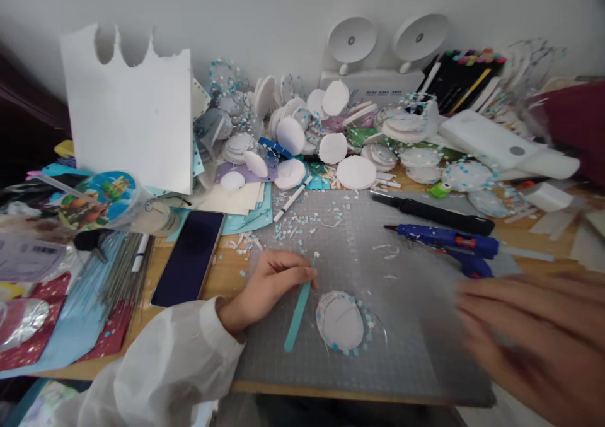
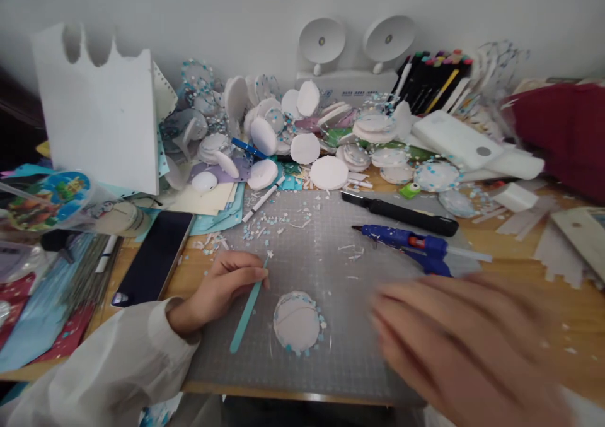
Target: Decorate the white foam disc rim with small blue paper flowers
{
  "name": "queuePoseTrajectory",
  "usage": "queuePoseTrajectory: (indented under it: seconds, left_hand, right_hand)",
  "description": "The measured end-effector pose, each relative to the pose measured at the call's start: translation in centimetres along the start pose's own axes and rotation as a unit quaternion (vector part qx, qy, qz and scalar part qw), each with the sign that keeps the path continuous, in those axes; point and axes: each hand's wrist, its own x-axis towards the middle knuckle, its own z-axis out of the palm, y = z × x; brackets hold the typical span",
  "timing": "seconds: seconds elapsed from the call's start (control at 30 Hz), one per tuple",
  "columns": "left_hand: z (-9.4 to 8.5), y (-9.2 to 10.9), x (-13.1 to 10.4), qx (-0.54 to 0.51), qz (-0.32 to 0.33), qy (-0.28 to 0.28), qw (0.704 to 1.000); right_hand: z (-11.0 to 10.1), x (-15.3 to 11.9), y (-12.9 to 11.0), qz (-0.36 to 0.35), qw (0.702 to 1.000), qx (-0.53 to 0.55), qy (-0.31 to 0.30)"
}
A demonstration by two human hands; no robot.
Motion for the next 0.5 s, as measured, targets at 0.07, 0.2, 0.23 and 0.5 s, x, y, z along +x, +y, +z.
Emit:
queuePoseTrajectory:
  seconds: [0.07, 0.2, 0.23, 0.5]
  left_hand:
    - [-0.1, -0.1, 0.1, -0.017, 0.006, 0.014, 1.0]
    - [-0.2, -0.5, 0.3, -0.062, 0.023, 0.033, 0.997]
    - [-0.2, -0.7, 0.3, -0.07, 0.027, 0.035, 0.997]
    - [-0.2, -0.8, 0.3, -0.077, 0.023, 0.051, 0.995]
  right_hand:
    - [1.5, 3.1, -1.8, -0.168, 0.985, 0.035, -0.033]
    - [4.6, 7.8, -4.6, -0.307, 0.947, 0.07, -0.059]
    - [5.4, 8.3, -5.0, -0.321, 0.942, 0.074, -0.064]
    - [8.1, 8.4, -5.8, -0.386, 0.918, 0.091, -0.035]
